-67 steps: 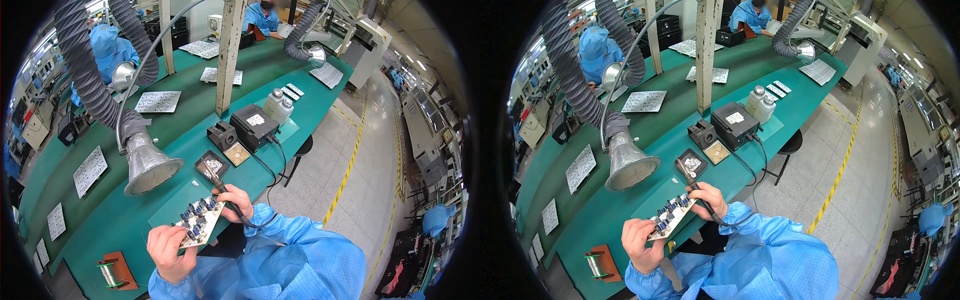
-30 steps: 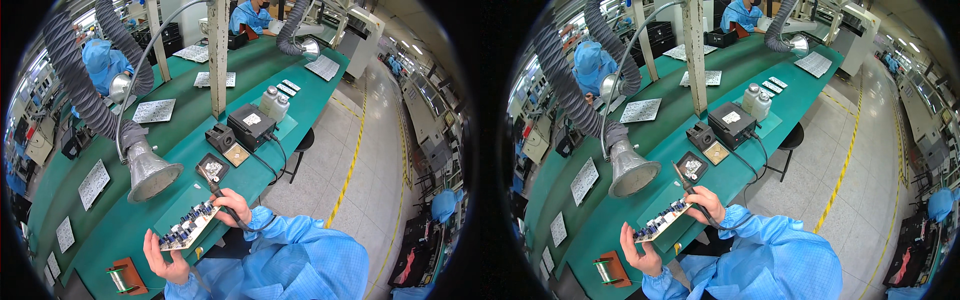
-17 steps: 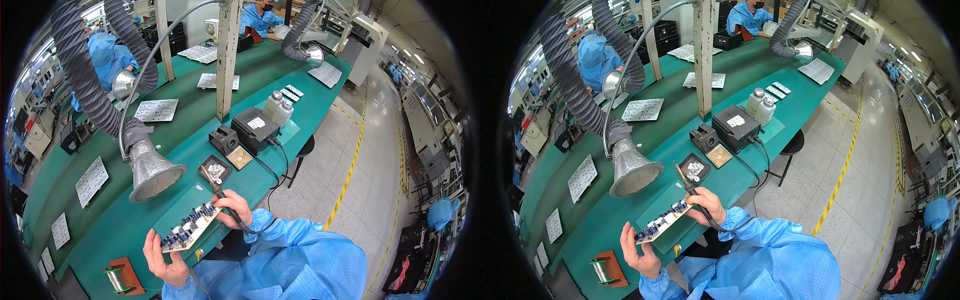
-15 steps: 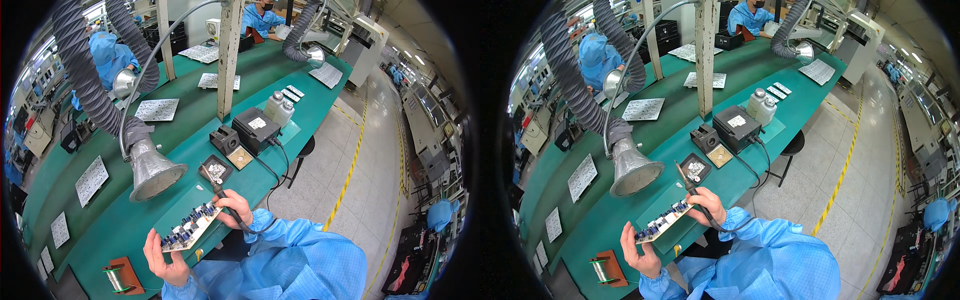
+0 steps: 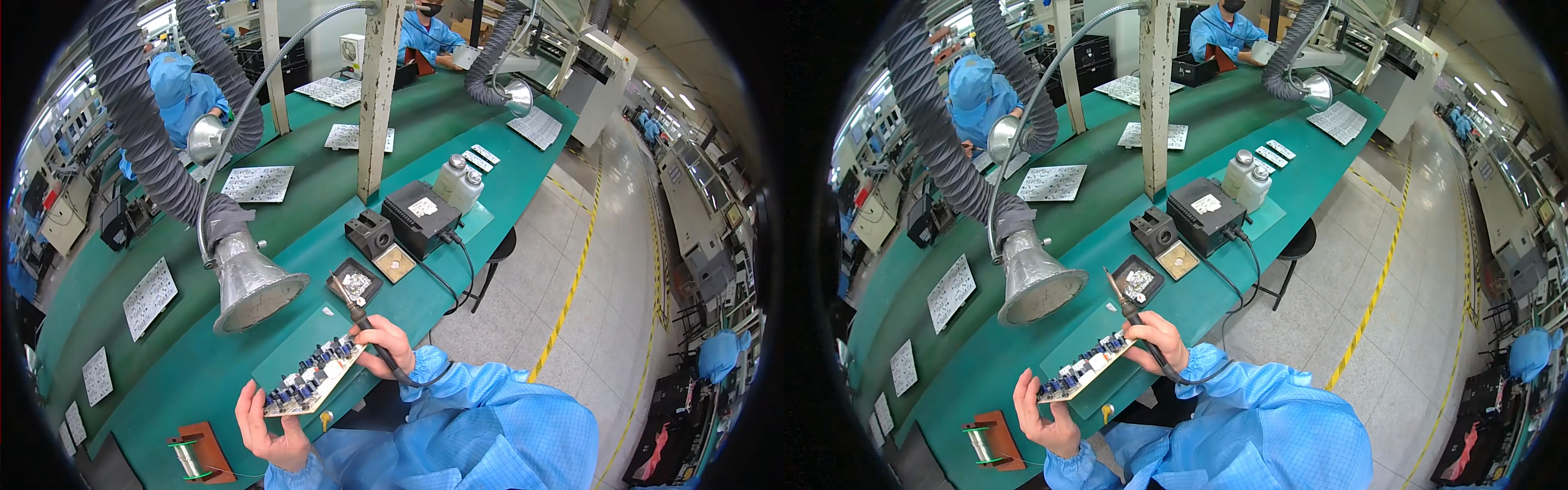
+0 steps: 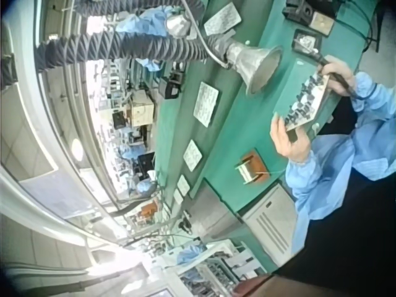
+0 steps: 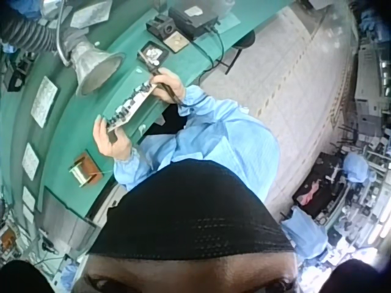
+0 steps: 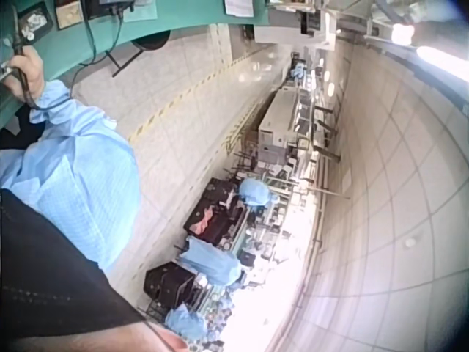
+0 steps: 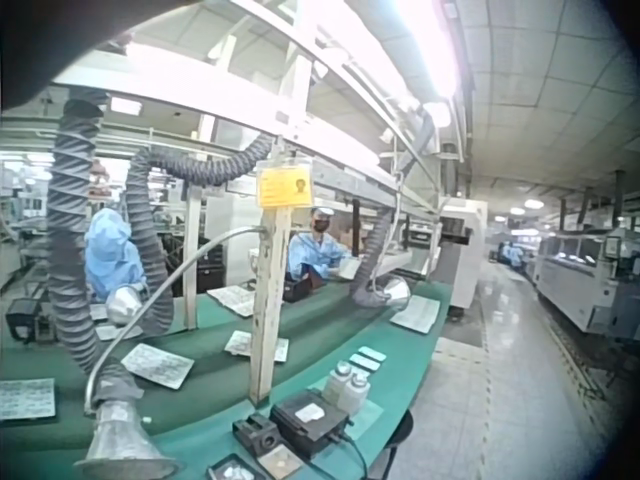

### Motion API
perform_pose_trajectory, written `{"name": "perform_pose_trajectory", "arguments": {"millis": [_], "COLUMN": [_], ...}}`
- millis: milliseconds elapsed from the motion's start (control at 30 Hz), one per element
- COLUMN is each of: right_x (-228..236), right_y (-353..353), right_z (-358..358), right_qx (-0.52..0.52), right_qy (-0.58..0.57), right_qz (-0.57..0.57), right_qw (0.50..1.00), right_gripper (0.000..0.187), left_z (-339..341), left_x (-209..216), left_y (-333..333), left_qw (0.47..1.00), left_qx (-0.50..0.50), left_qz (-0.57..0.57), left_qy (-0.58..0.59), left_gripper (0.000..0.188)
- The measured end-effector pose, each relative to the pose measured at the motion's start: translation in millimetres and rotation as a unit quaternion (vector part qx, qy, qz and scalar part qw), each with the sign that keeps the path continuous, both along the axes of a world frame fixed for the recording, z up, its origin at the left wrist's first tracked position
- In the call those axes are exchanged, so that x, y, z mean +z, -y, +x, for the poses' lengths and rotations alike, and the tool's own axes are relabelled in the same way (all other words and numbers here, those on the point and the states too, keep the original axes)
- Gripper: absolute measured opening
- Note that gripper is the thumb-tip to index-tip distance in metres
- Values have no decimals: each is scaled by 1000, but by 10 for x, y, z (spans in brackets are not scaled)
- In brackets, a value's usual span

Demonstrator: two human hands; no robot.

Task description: Soldering components onto printed circuit boards at an assembly station.

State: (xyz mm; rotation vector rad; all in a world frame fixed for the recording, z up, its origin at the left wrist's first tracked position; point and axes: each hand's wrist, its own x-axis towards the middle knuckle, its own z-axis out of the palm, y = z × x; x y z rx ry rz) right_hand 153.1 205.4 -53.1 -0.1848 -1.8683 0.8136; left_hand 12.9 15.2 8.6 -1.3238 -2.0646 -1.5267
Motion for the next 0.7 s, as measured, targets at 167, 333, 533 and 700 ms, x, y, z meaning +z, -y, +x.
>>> {"name": "perform_pose_trajectory", "arguments": {"millis": [167, 333, 533, 700], "right_x": [-18, -23, -11, -17], "right_y": [-6, 23, 18, 18], "right_z": [3, 22, 13, 14], "right_qx": [2, 1, -1, -5], "right_qy": [1, -2, 4, 4], "right_qz": [-1, -5, -5, -5], "right_qw": [1000, 1000, 1000, 1000], "right_gripper": [31, 31, 31, 32], "left_z": [16, 22, 27, 13], "left_x": [-2, -51, -89, -126], "left_y": [2, 26, 20, -7], "left_qw": [1000, 1000, 999, 998], "left_qx": [11, 20, 37, 31], "left_qz": [0, 14, 33, 54], "left_qy": [2, -1, 1, 4], "left_gripper": [44, 42, 39, 38]}}
